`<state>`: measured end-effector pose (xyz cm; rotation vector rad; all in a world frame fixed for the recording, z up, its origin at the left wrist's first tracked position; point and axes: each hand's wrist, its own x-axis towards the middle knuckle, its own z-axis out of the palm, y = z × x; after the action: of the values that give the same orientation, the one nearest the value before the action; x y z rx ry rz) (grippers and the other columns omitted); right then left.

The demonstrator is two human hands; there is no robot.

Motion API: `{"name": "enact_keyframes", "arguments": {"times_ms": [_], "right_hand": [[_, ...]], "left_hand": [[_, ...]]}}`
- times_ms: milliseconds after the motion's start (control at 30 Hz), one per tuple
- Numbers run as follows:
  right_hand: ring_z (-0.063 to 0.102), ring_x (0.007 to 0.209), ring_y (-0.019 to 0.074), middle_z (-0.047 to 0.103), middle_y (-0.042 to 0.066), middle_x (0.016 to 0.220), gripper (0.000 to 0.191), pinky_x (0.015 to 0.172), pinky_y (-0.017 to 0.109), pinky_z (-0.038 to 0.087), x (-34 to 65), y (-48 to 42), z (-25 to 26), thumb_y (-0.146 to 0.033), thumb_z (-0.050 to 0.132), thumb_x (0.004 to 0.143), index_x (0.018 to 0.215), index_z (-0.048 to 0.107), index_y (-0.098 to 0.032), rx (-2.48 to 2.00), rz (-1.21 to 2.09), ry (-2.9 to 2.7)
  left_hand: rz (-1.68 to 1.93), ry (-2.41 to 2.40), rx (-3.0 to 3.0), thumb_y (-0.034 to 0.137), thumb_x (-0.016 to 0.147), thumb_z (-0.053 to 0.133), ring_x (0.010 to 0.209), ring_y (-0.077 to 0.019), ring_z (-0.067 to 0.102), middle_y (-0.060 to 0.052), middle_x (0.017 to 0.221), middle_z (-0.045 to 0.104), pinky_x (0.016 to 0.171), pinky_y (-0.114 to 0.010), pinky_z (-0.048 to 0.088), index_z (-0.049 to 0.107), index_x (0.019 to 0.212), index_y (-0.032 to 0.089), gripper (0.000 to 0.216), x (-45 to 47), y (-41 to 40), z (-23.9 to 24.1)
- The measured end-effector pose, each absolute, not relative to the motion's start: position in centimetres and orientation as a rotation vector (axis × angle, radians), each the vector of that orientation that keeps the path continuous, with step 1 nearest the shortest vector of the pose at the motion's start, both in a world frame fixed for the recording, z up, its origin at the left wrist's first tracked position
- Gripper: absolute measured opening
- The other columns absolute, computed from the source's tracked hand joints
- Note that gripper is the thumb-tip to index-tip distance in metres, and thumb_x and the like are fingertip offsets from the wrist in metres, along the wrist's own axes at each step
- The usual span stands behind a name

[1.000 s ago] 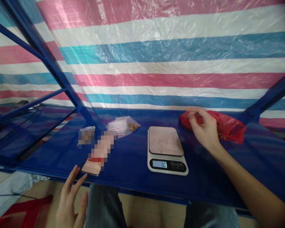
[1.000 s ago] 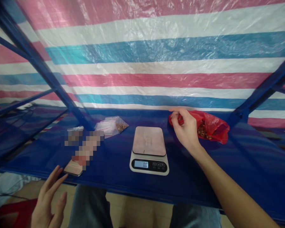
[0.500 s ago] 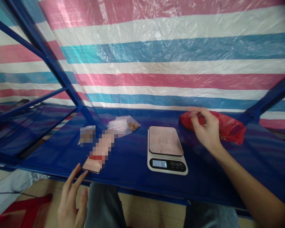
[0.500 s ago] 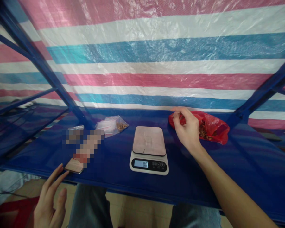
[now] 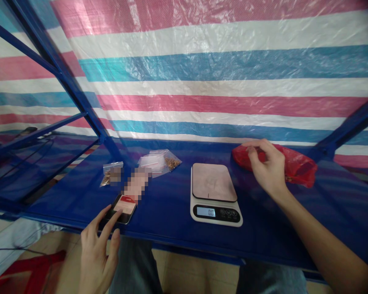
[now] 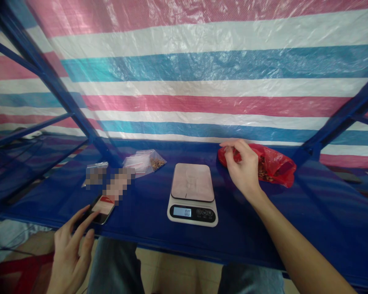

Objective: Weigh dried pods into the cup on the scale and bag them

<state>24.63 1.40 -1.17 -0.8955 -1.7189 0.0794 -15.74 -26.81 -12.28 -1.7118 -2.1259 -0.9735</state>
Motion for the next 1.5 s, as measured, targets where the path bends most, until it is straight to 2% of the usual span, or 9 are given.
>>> {"name": "enact_keyframes", "arguments": {"times_ms": [200,533,733,833,967,1067,1167,1233,1500], "right_hand": [[0.068,0.087,0.0267,0.073,0.006,0.095,0.019,0.082,0.045,0.052,24.6,1.5,-1.3,-0.02,0.058,0.099,0.098,0.075,-0.028,-0.885,0.077,-1.728],[0.068,0.087,0.0257,0.074,0.006,0.094,0.02,0.081,0.043,0.051,24.7,1.6,-1.1,-0.016,0.057,0.098,0.096,0.074,-0.026,-0.874,0.042,-1.738],[0.068,0.085,0.0254,0.073,0.005,0.092,0.019,0.078,0.041,0.052,24.6,1.4,-0.9,-0.017,0.057,0.098,0.096,0.074,-0.026,-0.875,0.029,-1.743],[0.068,0.086,0.0254,0.073,0.006,0.093,0.02,0.079,0.041,0.052,24.5,1.2,-0.7,-0.017,0.056,0.098,0.096,0.074,-0.026,-0.875,0.021,-1.748],[0.068,0.087,0.0251,0.073,0.006,0.093,0.022,0.081,0.042,0.053,24.5,1.1,-0.6,-0.016,0.055,0.099,0.095,0.074,-0.025,-0.862,0.003,-1.744],[0.068,0.088,0.0243,0.073,0.005,0.093,0.021,0.082,0.041,0.053,24.5,1.1,-0.6,-0.016,0.055,0.099,0.097,0.074,-0.025,-0.848,0.003,-1.746],[0.066,0.085,0.0235,0.072,0.005,0.092,0.02,0.081,0.04,0.052,24.4,1.0,-0.5,-0.016,0.055,0.099,0.098,0.073,-0.026,-0.848,0.015,-1.744],[0.066,0.084,0.0238,0.071,0.005,0.092,0.02,0.08,0.04,0.052,24.4,0.9,-0.5,-0.017,0.055,0.099,0.098,0.073,-0.026,-0.851,0.026,-1.74],[0.065,0.086,0.0238,0.071,0.005,0.093,0.021,0.082,0.041,0.052,24.8,0.8,-0.1,-0.016,0.053,0.1,0.098,0.073,-0.025,-0.842,0.018,-1.701]], "left_hand": [[-1.079,-2.139,-1.678,0.038,0.105,0.043,0.139,-0.0376,0.047,-0.015,0.153,0.052,0.114,-0.059,0.038,0.045,0.151,0.025,0.047,-16.0,-26.1,-11.4],[-0.761,-2.225,-1.699,0.047,0.107,0.038,0.134,-0.0369,0.05,-0.013,0.153,0.05,0.113,-0.058,0.042,0.053,0.149,0.027,0.049,-16.2,-24.3,-10.3],[-0.682,-2.282,-1.556,0.073,0.099,0.04,0.122,-0.0427,0.054,-0.02,0.135,0.058,0.105,-0.063,0.048,0.042,0.156,0.014,0.082,-14.3,-24.6,-9.5],[-0.763,-2.325,-1.614,0.069,0.1,0.042,0.123,-0.0407,0.056,-0.018,0.134,0.061,0.103,-0.062,0.05,0.038,0.159,0.021,0.077,-12.8,-25.3,-9.1],[-1.006,-2.363,-1.882,0.054,0.106,0.044,0.121,-0.0305,0.066,-0.011,0.132,0.066,0.102,-0.051,0.057,0.031,0.162,0.032,0.062,-13.0,-26.3,-8.6],[-1.054,-2.228,-2.208,0.048,0.106,0.05,0.131,-0.0263,0.065,-0.008,0.139,0.067,0.112,-0.047,0.054,0.024,0.165,0.036,0.066,-15.7,-25.1,-7.5],[-0.868,-2.05,-2.334,0.056,0.087,0.078,0.15,-0.0346,0.049,-0.011,0.16,0.052,0.123,-0.056,0.043,0.023,0.166,0.036,0.099,-19.0,-21.4,-5.9],[-0.692,-1.998,-2.441,0.056,0.079,0.085,0.153,-0.0378,0.045,-0.014,0.167,0.044,0.124,-0.057,0.041,0.026,0.167,0.033,0.109,-20.2,-18.3,-4.8],[-0.294,-1.875,-2.732,0.046,0.087,0.076,0.148,-0.0351,0.052,-0.01,0.165,0.048,0.118,-0.05,0.049,0.032,0.167,0.035,0.092,-18.8,-13.0,-2.9]]}}
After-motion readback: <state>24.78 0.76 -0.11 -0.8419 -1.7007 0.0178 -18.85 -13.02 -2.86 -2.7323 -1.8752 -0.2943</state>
